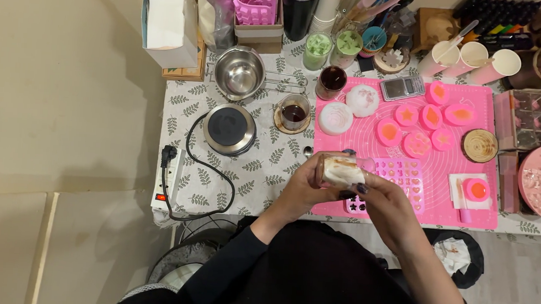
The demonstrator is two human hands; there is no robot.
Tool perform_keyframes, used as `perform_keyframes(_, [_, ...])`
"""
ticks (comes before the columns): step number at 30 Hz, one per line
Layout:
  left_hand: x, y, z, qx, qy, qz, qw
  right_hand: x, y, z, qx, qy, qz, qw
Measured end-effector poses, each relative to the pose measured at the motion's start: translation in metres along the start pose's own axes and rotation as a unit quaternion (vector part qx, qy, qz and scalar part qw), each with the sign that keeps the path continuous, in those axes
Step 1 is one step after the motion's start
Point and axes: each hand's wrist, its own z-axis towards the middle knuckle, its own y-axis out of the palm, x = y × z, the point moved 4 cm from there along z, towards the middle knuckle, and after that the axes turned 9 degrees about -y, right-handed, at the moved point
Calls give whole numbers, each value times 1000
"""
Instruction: Clean glass containers and use a pipette to fill small molds with colored wax.
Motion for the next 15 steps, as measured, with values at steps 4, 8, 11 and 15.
perform_keyframes(4, [10,2,-1,-8,29,3,1000,-26,11,-3,25,-38,-75,996])
perform_keyframes(8, [18,5,-3,-30,44,22,998,-26,-20,-13,29,-35,-68,997])
perform_keyframes(11, [19,11,-5,-56,23,38,997,-21,-33,-20,-36,12,71,997])
perform_keyframes(15, [26,23,-7,-84,-17,57,995,-25,-13,-22,-104,132,258,951])
